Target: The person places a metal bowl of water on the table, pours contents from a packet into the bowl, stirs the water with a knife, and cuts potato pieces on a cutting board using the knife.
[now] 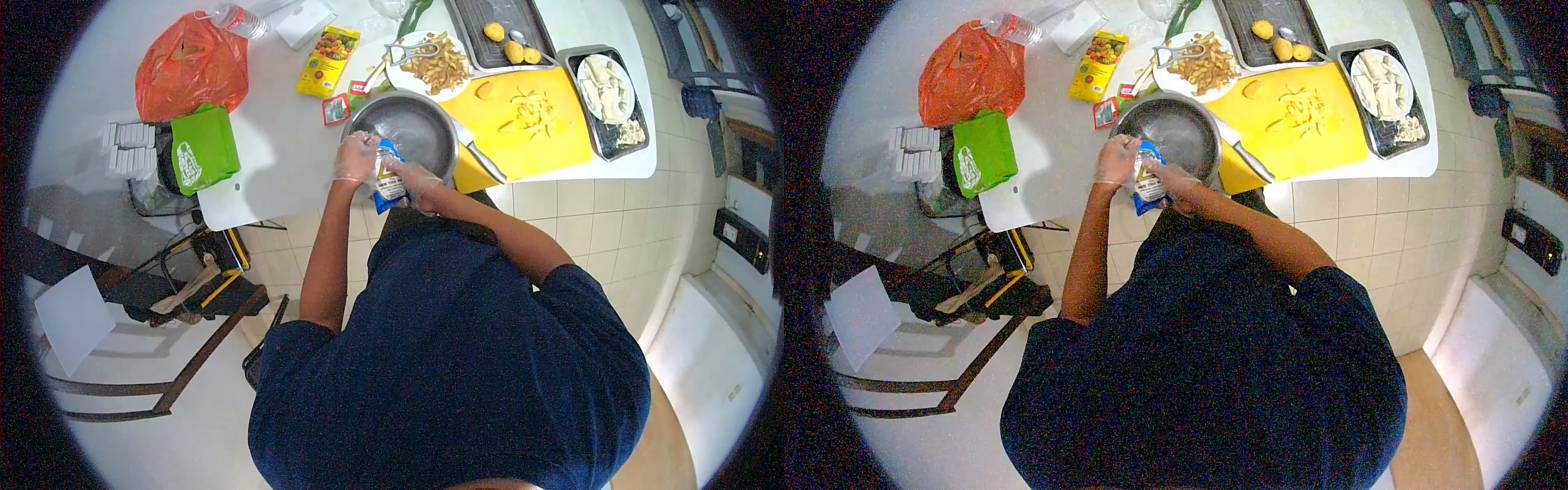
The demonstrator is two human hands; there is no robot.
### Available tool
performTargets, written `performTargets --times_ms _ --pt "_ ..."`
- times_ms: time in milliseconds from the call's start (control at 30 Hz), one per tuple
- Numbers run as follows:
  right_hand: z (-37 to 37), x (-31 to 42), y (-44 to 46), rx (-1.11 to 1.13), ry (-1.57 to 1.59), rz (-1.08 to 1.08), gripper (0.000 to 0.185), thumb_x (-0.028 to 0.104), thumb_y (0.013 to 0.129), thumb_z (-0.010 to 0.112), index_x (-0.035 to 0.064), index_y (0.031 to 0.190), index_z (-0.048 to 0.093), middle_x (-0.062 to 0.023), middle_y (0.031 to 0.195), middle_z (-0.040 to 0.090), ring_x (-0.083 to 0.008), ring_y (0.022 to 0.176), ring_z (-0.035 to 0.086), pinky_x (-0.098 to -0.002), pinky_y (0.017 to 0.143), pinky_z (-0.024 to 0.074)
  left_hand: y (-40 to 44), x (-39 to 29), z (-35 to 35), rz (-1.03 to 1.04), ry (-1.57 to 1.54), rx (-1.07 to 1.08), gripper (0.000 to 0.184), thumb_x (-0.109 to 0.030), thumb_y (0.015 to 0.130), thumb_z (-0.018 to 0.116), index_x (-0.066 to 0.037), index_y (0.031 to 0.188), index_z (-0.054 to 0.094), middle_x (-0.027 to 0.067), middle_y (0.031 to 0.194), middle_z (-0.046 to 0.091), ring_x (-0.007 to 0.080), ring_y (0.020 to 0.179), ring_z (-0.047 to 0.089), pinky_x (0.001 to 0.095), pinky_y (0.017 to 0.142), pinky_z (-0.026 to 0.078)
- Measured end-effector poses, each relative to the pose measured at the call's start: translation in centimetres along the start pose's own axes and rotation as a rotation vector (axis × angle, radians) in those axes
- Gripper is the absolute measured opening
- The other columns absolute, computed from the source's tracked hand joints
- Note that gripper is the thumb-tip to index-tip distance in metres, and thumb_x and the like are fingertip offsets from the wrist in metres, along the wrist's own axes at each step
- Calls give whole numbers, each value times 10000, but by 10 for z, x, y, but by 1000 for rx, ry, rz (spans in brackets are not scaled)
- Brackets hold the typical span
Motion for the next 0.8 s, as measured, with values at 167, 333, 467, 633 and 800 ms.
performTargets --times_ms 167,333,467,633,800 --pt "0 -1 3 -21 11 -16 386 510 864 509 137 873 606 0 675 599 -136 491 501 -280 390 330 0 -2 -1 26 -1 -5 268 -259 835 570 6 838 611 236 832 619 394 815 604 450 703 462" --pt "3 6 -6 -28 -24 -42 392 493 873 506 117 874 613 -24 688 613 -142 516 538 -294 402 381 -3 -8 -7 61 -17 -18 244 -238 854 559 0 873 608 228 847 619 382 820 605 435 707 461" --pt "1 10 -8 -72 -98 -89 409 462 867 537 66 923 624 -70 763 644 -158 607 606 -327 475 472 -12 -16 -15 104 -132 -64 237 -225 875 544 7 886 594 218 832 612 363 806 604 412 699 458" --pt "-10 8 4 -90 -456 -287 403 393 850 588 27 1019 616 -101 877 657 -193 747 631 -342 666 510 -26 -11 -27 184 -212 -21 236 -220 884 540 13 904 564 190 806 613 318 741 607 383 679 466" --pt "-1 24 -16 -31 -578 -566 355 320 814 655 48 1038 612 -109 921 658 -203 801 623 -342 744 489 -41 -16 -41 9 -406 112 227 -230 878 555 -3 895 556 94 760 592 171 681 562 314 641 467"
Point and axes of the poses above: each hand's wrist, its own y-axis towards the middle knuckle, its own z-axis out of the palm, x = y × z, the point moved 3 cm from there along y, towards the middle knuckle
